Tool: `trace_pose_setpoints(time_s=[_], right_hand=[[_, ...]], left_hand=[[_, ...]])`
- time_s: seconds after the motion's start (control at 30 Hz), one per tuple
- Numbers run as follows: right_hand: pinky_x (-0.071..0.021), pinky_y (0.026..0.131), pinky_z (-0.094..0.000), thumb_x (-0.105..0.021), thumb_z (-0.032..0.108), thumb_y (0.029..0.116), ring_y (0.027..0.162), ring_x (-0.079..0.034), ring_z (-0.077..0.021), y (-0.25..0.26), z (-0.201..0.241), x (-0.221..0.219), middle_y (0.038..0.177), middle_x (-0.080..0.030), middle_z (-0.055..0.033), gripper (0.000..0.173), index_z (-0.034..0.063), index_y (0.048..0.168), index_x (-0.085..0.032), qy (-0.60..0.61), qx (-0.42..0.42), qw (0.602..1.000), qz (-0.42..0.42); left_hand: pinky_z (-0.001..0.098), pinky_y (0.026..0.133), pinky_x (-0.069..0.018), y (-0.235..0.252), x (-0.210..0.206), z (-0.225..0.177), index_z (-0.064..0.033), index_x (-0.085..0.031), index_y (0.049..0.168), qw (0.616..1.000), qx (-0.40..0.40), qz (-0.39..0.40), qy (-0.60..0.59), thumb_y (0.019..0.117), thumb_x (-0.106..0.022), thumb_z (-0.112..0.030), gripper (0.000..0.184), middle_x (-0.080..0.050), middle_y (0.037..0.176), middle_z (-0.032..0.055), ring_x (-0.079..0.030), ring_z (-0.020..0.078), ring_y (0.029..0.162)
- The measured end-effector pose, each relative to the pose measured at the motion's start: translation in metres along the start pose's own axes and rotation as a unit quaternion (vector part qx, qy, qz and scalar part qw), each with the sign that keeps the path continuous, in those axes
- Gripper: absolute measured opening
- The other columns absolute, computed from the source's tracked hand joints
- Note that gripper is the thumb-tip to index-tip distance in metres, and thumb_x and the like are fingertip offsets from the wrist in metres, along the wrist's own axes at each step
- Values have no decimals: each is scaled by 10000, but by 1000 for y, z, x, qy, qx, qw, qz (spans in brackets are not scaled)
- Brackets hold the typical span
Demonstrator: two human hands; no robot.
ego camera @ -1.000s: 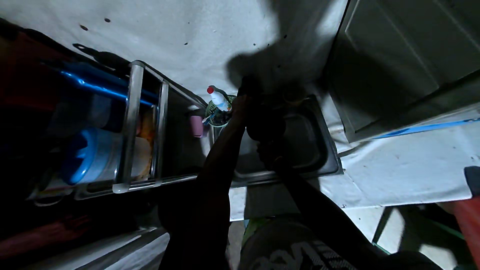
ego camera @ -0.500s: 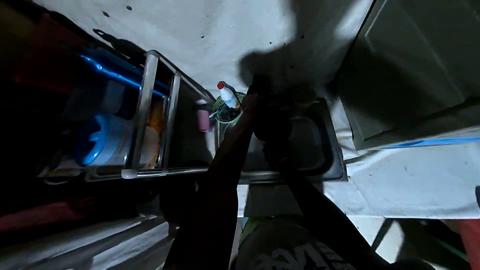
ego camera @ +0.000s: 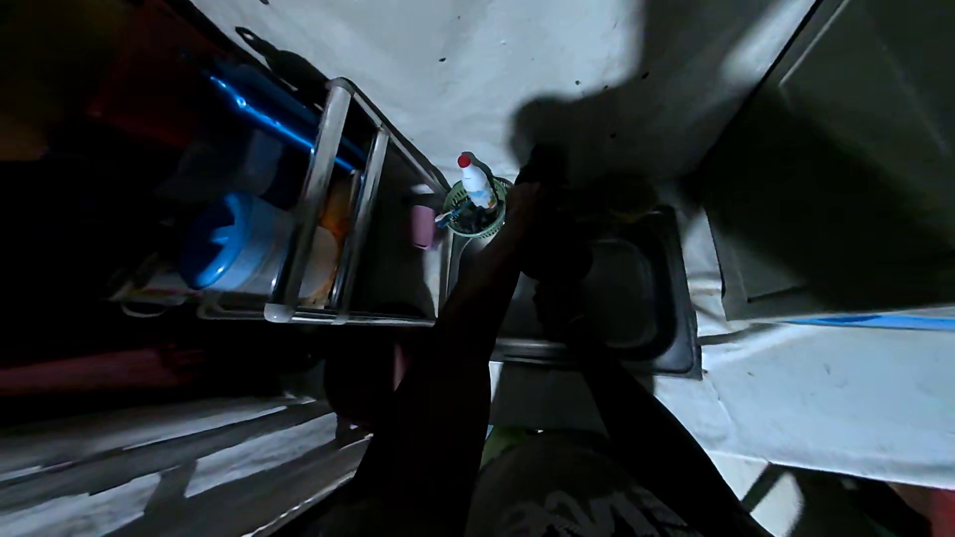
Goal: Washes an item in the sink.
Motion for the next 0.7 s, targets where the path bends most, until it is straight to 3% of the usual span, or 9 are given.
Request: trace_pose_setpoints(time_s=[0.33,0.4,0.57,0.7], right_hand=[[-490,541,-248,-539,187,1079,601,-545,-108,3,-5,1,826,-571,-70,272,-16,1260,-532,22,1,1000,3],[-481,534,-238,-534,198,1082,591,-528,-94,4,-6,3,802,-560,-52,257,-12,1229,-544,8,8,1000,9],[-521,584,-260,-524,211,1086,641,-574,-107,1,-6,2,871,-603,-75,298,-22,1267,-563,-39,30,999,7],[-514,530,-246,-544,197,1073,568,-555,-94,4,-6,2,768,-580,-48,255,-26,1192,-570,-33,41,999,12]], left_hand=[[600,826,-531,4,-3,1,-35,-730,1085,1000,-5,-7,-4,1002,-615,-201,218,-710,1093,209,-676,419,1031],[603,857,-526,1,-1,-2,-42,-726,1131,1000,3,-3,-11,1000,-611,-177,220,-704,1130,211,-669,421,1060],[599,898,-532,-1,1,1,-33,-719,1158,997,44,8,-55,1005,-608,-174,236,-697,1176,211,-659,417,1109],[597,886,-533,1,4,1,-20,-720,1133,998,38,13,-58,1019,-595,-188,239,-700,1162,212,-663,415,1098]])
Point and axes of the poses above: each hand's wrist, its own y-axis towards the middle knuckle, its own x-axis out of the back of the hand, z = x × y, the point moved 4 cm from there along y, towards the middle knuckle
